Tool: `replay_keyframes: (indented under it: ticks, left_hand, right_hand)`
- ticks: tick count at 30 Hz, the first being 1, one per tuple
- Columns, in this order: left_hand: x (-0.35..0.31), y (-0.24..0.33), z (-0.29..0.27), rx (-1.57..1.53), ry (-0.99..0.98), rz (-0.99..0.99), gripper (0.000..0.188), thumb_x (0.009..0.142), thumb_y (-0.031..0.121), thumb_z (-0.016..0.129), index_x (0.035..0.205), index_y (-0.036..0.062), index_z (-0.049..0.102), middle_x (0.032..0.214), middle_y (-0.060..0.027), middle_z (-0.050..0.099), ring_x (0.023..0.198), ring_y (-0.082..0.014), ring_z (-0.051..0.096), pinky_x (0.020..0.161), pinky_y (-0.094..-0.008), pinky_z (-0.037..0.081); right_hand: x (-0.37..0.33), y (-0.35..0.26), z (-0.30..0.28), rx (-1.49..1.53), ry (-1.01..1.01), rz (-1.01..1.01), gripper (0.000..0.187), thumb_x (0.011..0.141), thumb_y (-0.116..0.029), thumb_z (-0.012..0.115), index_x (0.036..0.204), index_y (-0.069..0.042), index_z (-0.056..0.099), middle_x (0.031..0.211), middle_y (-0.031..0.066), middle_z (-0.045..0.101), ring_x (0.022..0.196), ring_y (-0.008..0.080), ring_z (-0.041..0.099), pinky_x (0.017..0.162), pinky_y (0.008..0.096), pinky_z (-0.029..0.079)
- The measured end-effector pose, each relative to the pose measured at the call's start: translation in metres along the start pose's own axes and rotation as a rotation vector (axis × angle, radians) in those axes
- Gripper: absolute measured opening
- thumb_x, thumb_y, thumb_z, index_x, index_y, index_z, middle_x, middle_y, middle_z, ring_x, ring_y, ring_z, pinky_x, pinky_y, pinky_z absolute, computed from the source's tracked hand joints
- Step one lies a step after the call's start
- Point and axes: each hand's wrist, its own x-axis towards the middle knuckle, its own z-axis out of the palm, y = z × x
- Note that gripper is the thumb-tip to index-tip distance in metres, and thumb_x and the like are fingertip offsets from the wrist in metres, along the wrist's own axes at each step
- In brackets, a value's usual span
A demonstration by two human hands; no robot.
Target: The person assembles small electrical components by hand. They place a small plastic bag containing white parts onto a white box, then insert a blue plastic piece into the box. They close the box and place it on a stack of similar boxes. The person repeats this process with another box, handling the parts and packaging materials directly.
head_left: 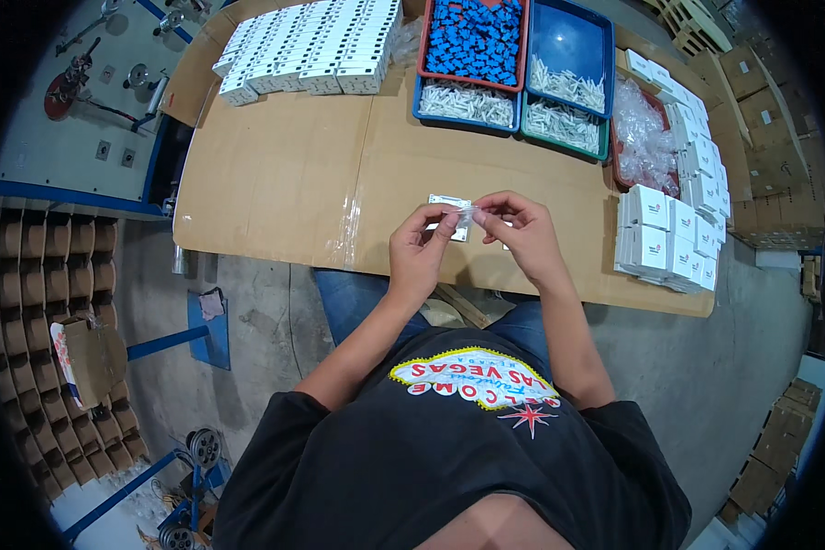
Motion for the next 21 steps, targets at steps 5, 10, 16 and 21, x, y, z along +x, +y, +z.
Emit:
replay_keyframes:
  ticks: [5,10,16,21]
  left_hand:
    - [-0.001,-0.002,-0.002,0.010,-0.006,-0.010,0.018,0.102,0.014,0.066,0.112,-0.0008,0.069,0.101,-0.0052,0.072,0.092,-0.0090,0.066,0.083,-0.0256,0.053]
    - [0.000,-0.001,0.000,-0.011,0.001,-0.013,0.018,0.102,0.014,0.067,0.111,-0.0011,0.069,0.101,-0.0050,0.072,0.092,-0.0091,0.066,0.083,-0.0252,0.053]
    - [0.001,0.002,-0.002,0.010,0.018,-0.022,0.017,0.102,0.010,0.066,0.112,-0.0024,0.068,0.103,-0.0052,0.071,0.096,-0.0099,0.066,0.088,-0.0249,0.054]
    - [0.001,-0.002,-0.003,-0.022,0.028,-0.001,0.017,0.102,0.010,0.066,0.112,-0.0027,0.069,0.103,-0.0053,0.071,0.095,-0.0101,0.067,0.087,-0.0251,0.054]
  right_hand:
    - [-0.003,0.010,-0.001,0.042,0.001,-0.001,0.017,0.094,-0.011,0.074,0.108,-0.001,0.071,0.093,0.0014,0.069,0.082,0.0062,0.062,0.066,0.0230,0.052]
    - [-0.002,0.009,0.003,0.021,-0.011,0.005,0.014,0.095,-0.007,0.072,0.107,0.000,0.070,0.097,0.0034,0.070,0.082,0.0070,0.062,0.064,0.0230,0.052]
    - [0.001,0.017,0.007,0.009,0.018,-0.033,0.017,0.095,-0.014,0.075,0.106,-0.002,0.072,0.091,-0.0001,0.069,0.079,0.0047,0.060,0.064,0.0218,0.050]
    - [0.000,0.021,0.008,-0.009,0.029,-0.059,0.016,0.095,-0.015,0.075,0.105,-0.003,0.072,0.091,0.0000,0.069,0.078,0.0033,0.059,0.063,0.0206,0.048]
